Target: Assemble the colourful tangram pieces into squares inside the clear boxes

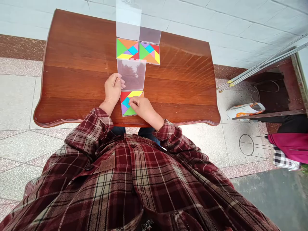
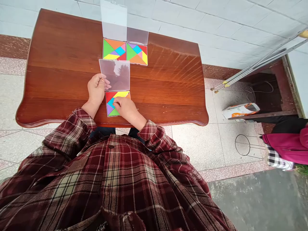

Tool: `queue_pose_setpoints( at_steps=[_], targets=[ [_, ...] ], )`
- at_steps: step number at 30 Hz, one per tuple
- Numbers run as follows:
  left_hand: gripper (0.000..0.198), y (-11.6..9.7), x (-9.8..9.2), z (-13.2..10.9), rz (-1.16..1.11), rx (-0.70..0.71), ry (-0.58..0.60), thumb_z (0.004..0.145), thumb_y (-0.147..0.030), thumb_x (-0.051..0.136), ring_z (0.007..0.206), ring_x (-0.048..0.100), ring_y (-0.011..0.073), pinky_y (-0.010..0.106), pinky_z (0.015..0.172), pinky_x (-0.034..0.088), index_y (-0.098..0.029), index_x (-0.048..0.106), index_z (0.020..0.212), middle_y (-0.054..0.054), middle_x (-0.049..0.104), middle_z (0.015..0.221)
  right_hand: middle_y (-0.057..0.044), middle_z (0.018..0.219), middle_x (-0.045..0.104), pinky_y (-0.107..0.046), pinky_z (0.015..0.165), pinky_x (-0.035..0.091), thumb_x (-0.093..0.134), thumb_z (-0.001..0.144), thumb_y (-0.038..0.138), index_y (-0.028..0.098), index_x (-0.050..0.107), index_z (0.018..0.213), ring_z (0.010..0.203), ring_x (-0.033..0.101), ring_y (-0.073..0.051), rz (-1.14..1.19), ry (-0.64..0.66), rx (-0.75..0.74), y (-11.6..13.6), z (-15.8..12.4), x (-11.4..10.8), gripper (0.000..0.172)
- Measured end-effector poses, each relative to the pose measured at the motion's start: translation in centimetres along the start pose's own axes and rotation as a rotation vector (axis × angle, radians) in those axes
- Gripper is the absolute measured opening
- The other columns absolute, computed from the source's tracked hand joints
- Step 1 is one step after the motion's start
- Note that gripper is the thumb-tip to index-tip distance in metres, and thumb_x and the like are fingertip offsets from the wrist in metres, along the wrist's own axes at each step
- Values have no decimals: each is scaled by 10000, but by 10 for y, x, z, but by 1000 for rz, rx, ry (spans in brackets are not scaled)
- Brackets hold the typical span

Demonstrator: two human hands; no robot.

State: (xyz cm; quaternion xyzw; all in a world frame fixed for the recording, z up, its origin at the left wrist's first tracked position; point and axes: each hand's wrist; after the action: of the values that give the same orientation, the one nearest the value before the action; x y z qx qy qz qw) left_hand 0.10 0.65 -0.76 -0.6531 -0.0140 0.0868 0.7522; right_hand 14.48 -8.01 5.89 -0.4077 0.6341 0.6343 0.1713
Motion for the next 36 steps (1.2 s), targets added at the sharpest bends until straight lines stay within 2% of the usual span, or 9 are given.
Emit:
queue_pose_setpoints(
  at_steps=[5,10,15,21,27,29,32,34,36],
  targets=[
    [114,-6,1,-1,-39,-50,-17,909,-332,528,563,579,63,226,560,473,-223,558,896,-38,621,718,9,705,574,-245,655,334,488,849,208,173,596,753,663,466,-125,68,-40,-41,-7,-4,-3,149],
    [145,-13,0,-3,-39,-63,-27,913,-347,527,563,578,53,194,540,460,-205,545,886,-43,612,686,33,640,517,-239,624,330,493,847,261,178,568,738,601,433,-105,159,-207,-22,-37,-18,-7,157],
    [152,-11,-2,-1,-11,1,-51,909,-354,504,572,585,54,164,535,452,-208,541,892,-36,602,683,7,709,594,-249,662,395,480,858,300,185,587,778,650,511,-121,215,-393,-10,-65,-42,4,177],
    [202,-3,-9,2,29,62,-96,909,-335,464,627,599,74,215,638,514,-211,578,1020,-6,619,774,-42,821,663,-286,757,457,439,896,322,201,617,821,762,585,-159,171,-553,-43,-67,-54,26,228],
    [283,5,-16,6,155,172,-116,910,-381,466,771,636,102,271,795,546,-214,564,1116,26,635,914,-35,799,661,-285,744,470,452,877,313,200,611,803,745,592,-156,267,-597,-68,-68,-48,28,208],
    [314,8,-23,6,181,186,-146,910,-394,473,860,649,123,304,865,542,-210,546,1154,52,636,1002,-33,797,661,-284,739,470,454,877,320,201,609,797,745,597,-156,300,-593,-71,-67,-48,28,211],
    [326,10,-44,-3,219,137,-217,904,-367,473,930,653,142,323,897,540,-188,534,1169,96,620,1112,-28,783,657,-282,724,468,463,880,333,201,607,795,733,600,-155,348,-587,-77,-67,-48,28,213],
    [292,6,-60,-21,278,119,-228,895,-334,468,950,655,149,323,906,540,-176,554,1126,106,623,1126,-24,782,657,-282,721,466,474,878,332,200,609,804,728,602,-155,370,-582,-89,-67,-49,29,202],
    [262,-1,-73,-46,410,158,-186,888,-317,472,948,656,154,335,931,529,-171,579,1077,98,637,1089,-23,786,655,-284,721,467,480,878,327,201,610,815,730,604,-157,387,-569,-97,-67,-49,30,192]
  ],
)
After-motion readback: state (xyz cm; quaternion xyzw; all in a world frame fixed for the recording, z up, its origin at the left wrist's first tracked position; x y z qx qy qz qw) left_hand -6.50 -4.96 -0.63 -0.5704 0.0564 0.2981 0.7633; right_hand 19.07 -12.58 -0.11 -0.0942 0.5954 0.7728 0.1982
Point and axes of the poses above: each hand's wrist, its own z-axis towards the middle knuckle, its own x-axis out of the palm, y = z × x
